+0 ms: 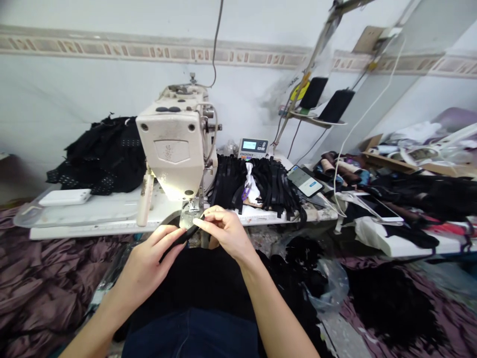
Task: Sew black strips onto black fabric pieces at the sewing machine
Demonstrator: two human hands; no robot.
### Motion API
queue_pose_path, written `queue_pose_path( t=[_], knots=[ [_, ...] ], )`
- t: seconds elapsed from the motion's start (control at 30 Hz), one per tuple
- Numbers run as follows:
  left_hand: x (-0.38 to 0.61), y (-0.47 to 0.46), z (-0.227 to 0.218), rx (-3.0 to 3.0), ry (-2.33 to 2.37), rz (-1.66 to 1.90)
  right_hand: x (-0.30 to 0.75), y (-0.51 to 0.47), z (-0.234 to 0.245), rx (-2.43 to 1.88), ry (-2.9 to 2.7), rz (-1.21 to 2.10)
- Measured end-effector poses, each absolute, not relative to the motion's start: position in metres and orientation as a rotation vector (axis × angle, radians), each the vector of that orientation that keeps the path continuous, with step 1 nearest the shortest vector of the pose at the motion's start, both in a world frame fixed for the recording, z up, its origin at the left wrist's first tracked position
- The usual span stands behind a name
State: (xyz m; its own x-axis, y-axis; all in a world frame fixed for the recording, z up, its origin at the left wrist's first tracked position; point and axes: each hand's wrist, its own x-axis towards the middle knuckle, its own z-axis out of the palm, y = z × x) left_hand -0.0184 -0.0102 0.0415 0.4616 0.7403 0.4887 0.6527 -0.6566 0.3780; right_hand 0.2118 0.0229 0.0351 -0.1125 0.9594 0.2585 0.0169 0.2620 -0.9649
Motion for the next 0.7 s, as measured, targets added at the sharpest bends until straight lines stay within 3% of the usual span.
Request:
queue_pose_path(
  t=[0.17, 0.47, 0.7],
  knots=[
    [-0.028, -0.022, 0.053, 2.447, 1.213, 0.588, 0.223, 0.006, 0.041, -0.976, -1.317, 1.408],
    [-0.015, -0.026, 0.035, 1.68, 1.015, 0.718, 0.229, 0.003, 0.035, -1.103, -1.326, 1.334],
    [-0.015, -0.011, 0.038, 2.217, 1.286, 1.057, 0.215, 0.023, 0.024, -1.133, -1.319, 1.223]
  ],
)
